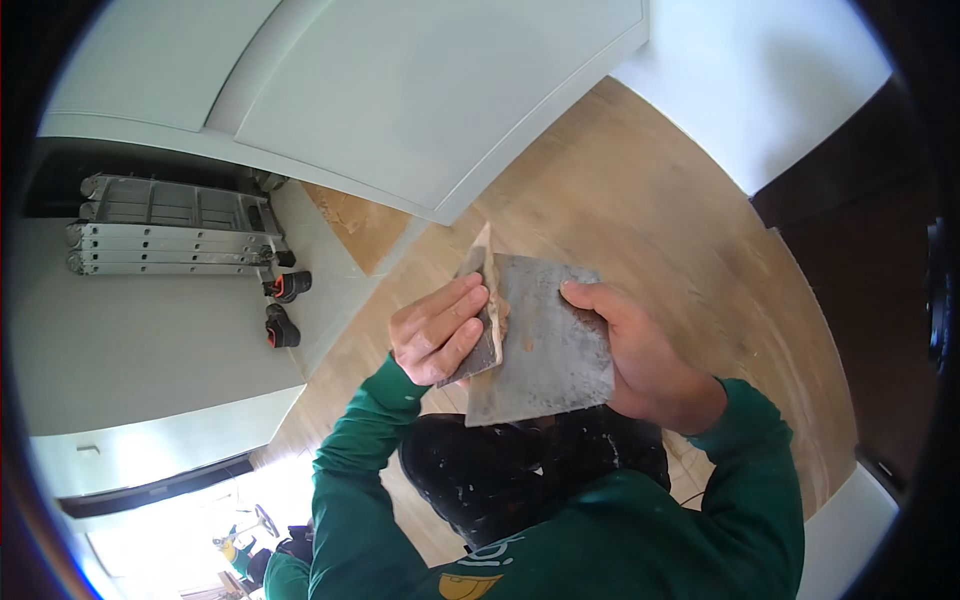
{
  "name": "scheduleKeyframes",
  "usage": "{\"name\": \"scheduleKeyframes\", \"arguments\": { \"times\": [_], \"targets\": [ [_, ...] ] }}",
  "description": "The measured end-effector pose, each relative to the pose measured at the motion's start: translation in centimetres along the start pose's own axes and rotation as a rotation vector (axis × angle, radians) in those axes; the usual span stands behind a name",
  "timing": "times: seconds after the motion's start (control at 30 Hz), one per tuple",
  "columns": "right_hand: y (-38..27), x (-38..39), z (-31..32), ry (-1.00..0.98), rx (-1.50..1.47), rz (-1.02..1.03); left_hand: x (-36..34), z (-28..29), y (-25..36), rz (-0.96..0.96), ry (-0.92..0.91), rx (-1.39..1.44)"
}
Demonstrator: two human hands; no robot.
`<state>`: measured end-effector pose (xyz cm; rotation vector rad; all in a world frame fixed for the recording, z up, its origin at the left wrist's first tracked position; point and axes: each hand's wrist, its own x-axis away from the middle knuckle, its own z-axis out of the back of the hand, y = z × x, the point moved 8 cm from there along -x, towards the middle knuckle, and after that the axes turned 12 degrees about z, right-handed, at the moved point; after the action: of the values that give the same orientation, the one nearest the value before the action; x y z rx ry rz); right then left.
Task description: The person applies a brown filler material to the floorboards using a small scraper, smoothing it into cracks and holes, and periodically adds more filler to the scraper from a piece of cardboard.
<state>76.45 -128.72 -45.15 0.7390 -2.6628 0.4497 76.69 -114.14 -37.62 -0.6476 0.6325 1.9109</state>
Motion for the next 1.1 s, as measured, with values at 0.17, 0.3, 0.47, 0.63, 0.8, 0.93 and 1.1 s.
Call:
{"name": "scheduleKeyframes", "arguments": {
  "times": [0.17,0.3,0.47,0.63,0.8,0.93,1.1],
  "targets": [
    [-2.4,0.2,4.0,-0.040,-0.016,0.046,0.8,-3.5,-2.2,0.199,-0.371,-0.113],
    [-7.2,-0.5,13.8,0.060,-0.019,0.236,13.9,-4.2,-4.6,1.589,0.213,0.457],
    [-15.4,2.3,34.3,0.434,0.392,0.632,14.8,-4.5,1.0,1.831,0.793,1.751],
    [-22.1,7.8,46.8,0.884,1.679,0.770,21.3,-4.2,0.1,1.785,0.892,2.065],
    [-21.2,4.4,45.8,0.723,2.153,0.847,19.1,-2.6,-0.2,1.672,1.186,2.135],
    [-20.2,1.5,45.2,0.745,2.269,0.899,20.1,-2.5,0.5,1.752,1.315,2.031],
    [-16.7,0.0,46.4,0.805,2.362,0.798,20.4,-2.3,0.8,1.739,1.321,2.066]
  ]
}}
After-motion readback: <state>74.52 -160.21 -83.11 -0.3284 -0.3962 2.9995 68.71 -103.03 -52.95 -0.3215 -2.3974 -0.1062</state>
